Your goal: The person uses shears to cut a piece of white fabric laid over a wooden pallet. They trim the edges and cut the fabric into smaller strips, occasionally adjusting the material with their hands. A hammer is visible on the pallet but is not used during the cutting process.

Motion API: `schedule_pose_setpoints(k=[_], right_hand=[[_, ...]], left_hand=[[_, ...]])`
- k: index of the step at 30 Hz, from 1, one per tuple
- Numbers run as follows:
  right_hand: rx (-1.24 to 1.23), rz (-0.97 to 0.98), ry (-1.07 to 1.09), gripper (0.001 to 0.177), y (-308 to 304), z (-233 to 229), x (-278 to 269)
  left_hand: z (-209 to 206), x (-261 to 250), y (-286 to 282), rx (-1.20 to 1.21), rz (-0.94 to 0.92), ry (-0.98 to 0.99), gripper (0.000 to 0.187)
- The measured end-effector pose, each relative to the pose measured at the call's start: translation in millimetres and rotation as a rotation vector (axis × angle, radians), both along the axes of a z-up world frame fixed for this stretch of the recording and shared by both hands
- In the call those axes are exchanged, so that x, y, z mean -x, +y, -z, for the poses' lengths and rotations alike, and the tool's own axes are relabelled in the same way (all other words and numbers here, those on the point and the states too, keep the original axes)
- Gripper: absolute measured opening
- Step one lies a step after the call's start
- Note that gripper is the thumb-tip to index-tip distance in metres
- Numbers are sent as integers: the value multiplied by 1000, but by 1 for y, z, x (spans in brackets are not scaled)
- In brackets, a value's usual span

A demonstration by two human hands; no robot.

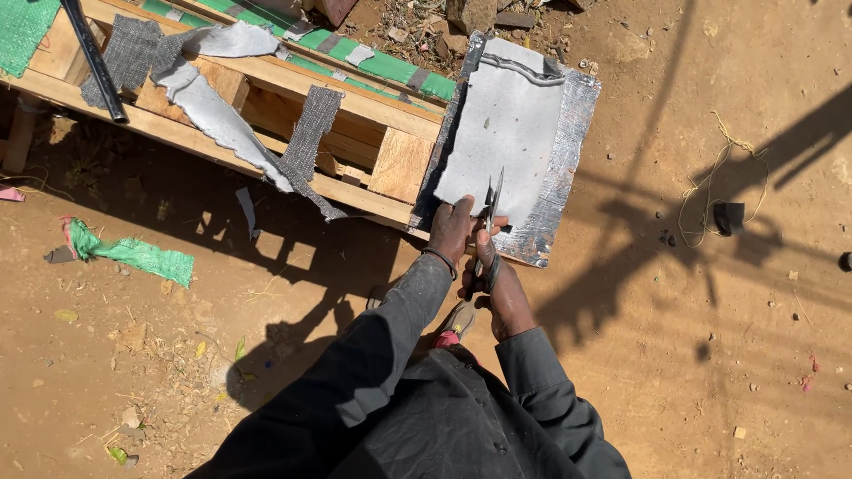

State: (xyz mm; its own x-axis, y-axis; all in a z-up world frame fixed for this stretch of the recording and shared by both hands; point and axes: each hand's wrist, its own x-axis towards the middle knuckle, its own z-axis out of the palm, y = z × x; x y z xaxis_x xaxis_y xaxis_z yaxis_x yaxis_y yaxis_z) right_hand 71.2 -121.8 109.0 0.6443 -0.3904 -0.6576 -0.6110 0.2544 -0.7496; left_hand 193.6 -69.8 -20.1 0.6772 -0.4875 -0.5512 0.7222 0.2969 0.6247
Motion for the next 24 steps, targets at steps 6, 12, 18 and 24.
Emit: schedule_pose_setpoints(k=[6,12,18,24], right_hand=[[42,16,-61,90,-5,-19,-17],[3,183,-150,63,-5,14,-8],[-23,54,-81,78,-11,6,-16],[26,21,-76,95,-28,-20,-56]], left_hand=[[21,-6,6,-393,146,-237,93],[-44,16,5,-492,141,-282,85],[15,23,25,-421,168,-275,86],[2,21,27,-581,209,-266,109]])
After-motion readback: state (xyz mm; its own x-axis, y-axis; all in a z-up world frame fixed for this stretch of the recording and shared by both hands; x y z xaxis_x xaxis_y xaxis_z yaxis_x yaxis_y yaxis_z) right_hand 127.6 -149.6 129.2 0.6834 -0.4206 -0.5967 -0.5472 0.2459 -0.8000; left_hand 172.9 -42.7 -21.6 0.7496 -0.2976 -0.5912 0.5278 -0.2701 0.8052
